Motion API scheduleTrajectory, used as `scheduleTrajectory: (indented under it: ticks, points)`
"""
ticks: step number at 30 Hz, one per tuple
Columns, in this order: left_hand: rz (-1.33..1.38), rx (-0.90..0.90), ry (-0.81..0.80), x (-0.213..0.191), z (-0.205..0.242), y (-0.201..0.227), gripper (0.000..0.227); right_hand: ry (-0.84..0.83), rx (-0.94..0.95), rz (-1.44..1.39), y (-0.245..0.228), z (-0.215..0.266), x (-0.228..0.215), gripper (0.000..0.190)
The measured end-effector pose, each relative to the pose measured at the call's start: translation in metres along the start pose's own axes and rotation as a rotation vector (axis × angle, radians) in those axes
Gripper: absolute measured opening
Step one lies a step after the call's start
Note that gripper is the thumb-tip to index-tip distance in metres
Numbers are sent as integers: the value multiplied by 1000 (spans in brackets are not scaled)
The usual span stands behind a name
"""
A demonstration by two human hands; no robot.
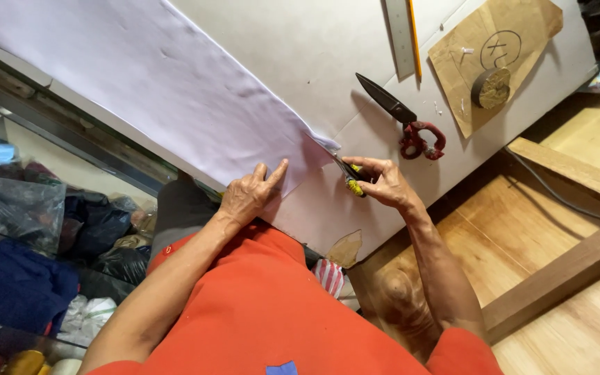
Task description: The person measures and marks a piece of light purple fabric using a ruler and pencil. They then use shears to cut the fabric along the marked lines. The person repeats the measuring and cutting process to create additional fabric pieces.
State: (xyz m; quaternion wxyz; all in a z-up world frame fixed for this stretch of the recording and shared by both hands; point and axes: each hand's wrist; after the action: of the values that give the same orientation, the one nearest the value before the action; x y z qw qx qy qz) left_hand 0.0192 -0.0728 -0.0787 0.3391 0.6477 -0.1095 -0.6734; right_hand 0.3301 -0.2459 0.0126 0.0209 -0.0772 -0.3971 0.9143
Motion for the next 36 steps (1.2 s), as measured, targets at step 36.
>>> scheduleTrajectory:
  ticks: [36]
  points:
    - [26, -5, 22, 10, 4, -3, 68, 9, -82, -6, -17, -31, 18, 55]
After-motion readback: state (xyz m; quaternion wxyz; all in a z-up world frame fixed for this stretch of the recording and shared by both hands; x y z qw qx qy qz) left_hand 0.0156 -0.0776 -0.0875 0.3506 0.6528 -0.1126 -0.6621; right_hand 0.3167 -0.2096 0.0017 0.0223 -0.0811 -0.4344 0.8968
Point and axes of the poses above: each hand's wrist, its own z-axis away from the middle knuckle, its own x-axis out of the palm, y = z × x, and after that the axes turned 9 degrees about z, right-handed
